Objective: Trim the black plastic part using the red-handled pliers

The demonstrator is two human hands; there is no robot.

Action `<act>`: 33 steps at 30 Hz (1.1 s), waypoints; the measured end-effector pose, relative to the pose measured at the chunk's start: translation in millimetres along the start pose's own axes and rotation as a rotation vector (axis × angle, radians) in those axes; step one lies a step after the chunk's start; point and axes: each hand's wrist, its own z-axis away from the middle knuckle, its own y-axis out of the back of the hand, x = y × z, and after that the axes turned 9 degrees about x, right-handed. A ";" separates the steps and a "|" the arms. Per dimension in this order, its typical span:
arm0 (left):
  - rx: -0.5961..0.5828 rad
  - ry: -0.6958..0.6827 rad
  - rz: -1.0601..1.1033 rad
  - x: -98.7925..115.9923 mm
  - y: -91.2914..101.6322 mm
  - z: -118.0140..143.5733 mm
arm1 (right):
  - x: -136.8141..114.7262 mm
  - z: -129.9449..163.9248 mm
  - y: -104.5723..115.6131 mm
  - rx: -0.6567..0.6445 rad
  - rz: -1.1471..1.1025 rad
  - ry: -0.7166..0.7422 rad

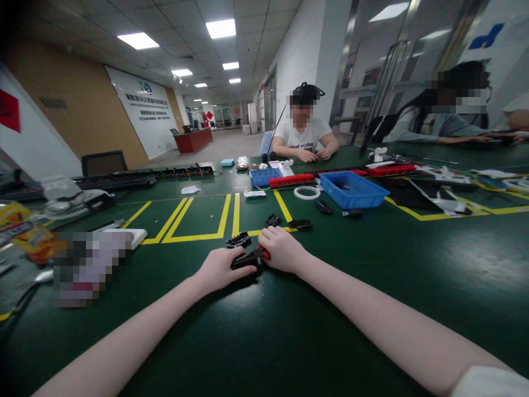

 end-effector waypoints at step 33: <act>0.064 0.134 0.158 -1.4 3.8 -2.3 | -3.1 -2.0 0.8 -0.037 -0.002 -0.073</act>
